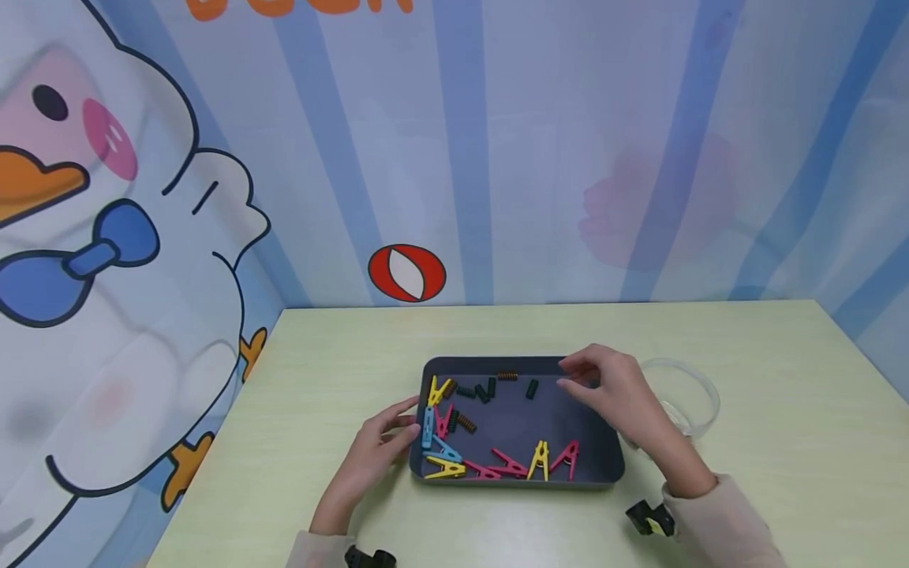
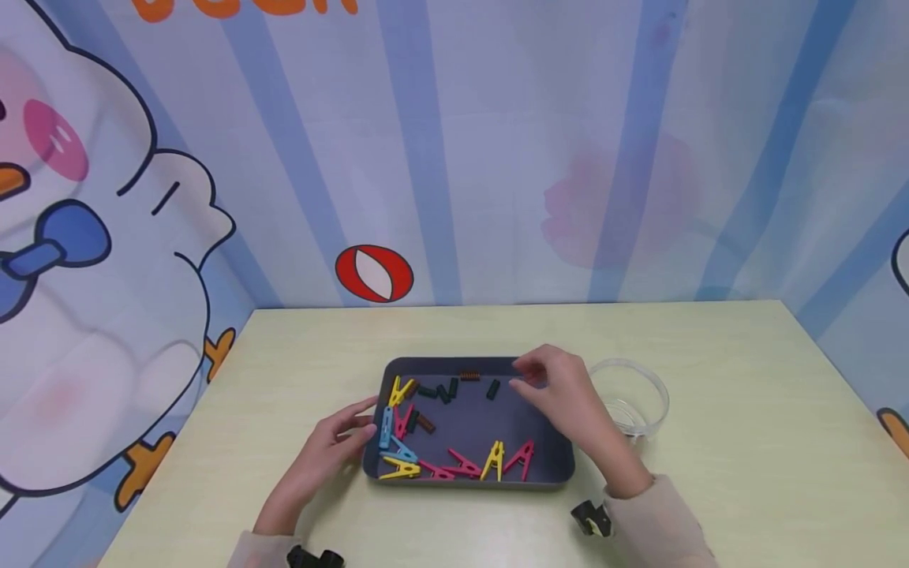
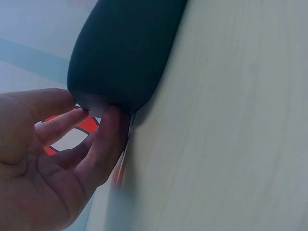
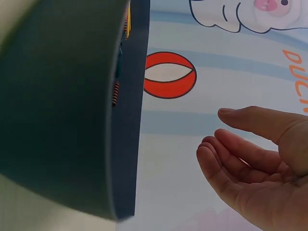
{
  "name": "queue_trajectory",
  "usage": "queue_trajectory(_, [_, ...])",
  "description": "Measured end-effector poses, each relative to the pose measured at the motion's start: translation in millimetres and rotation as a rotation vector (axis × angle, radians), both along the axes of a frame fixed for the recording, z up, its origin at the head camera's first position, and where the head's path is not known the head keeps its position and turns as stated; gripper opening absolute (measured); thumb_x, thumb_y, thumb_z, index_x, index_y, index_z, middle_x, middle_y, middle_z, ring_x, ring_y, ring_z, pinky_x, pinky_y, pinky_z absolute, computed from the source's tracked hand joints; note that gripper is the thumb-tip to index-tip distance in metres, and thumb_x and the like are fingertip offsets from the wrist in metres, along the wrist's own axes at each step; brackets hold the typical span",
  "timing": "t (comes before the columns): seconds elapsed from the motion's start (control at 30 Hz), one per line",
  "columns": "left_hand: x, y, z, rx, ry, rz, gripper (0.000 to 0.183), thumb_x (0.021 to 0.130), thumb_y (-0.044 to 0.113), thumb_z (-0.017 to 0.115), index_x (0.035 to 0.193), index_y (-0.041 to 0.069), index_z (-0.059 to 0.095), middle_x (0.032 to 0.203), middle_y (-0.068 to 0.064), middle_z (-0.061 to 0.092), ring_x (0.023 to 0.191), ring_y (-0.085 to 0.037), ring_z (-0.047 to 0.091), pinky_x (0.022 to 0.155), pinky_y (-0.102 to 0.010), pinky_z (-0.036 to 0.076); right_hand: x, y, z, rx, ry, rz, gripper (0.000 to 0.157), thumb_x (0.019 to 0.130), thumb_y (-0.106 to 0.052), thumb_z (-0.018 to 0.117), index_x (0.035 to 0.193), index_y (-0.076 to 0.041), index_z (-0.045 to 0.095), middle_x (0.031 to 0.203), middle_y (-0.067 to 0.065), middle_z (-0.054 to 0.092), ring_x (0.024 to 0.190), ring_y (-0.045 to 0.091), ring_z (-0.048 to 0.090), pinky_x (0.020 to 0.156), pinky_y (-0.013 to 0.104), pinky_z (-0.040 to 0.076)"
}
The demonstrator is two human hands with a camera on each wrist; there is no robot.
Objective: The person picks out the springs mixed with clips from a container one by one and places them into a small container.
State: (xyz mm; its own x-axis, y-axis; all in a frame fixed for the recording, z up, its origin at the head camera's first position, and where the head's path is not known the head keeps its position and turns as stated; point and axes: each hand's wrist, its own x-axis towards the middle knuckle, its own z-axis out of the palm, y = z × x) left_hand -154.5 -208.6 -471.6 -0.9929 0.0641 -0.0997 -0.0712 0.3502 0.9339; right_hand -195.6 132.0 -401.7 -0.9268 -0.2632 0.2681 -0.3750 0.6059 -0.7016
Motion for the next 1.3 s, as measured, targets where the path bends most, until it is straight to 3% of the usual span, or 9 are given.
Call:
queue_trajectory(0.67, [1.2, 1, 1.2, 0.007, 0.006, 0.011, 0.045, 0.1, 0.014, 0.061, 0.145, 0.012, 0.053, 0.128, -0.016, 0.062, 0.108, -0.028, 0.063, 0.083, -0.039, 0.058, -13.0, -14, -23.5, -0.063, -0.071, 0.09, 0.026, 0.086, -0.005, 0.077, 0.111, 0.003, 0.07, 0.104, 0.017, 0.07, 0.086, 0.023, 0.068, 0.074, 0.034, 0.058])
queue_trajectory(1.3, [1.2, 1, 3.2, 0.018, 0.023, 0.006, 0.045, 0.1, 0.012, 0.061, 0.144, 0.011, 0.054, 0.128, -0.018, 0.062, 0.111, -0.03, 0.062, 0.082, -0.038, 0.058, -28.2, -19, -42.3, -0.091, -0.128, 0.09, 0.033, 0.085, -0.011, 0.08, 0.112, 0.005, 0.07, 0.108, 0.02, 0.07, 0.093, 0.03, 0.069, 0.08, 0.042, 0.058])
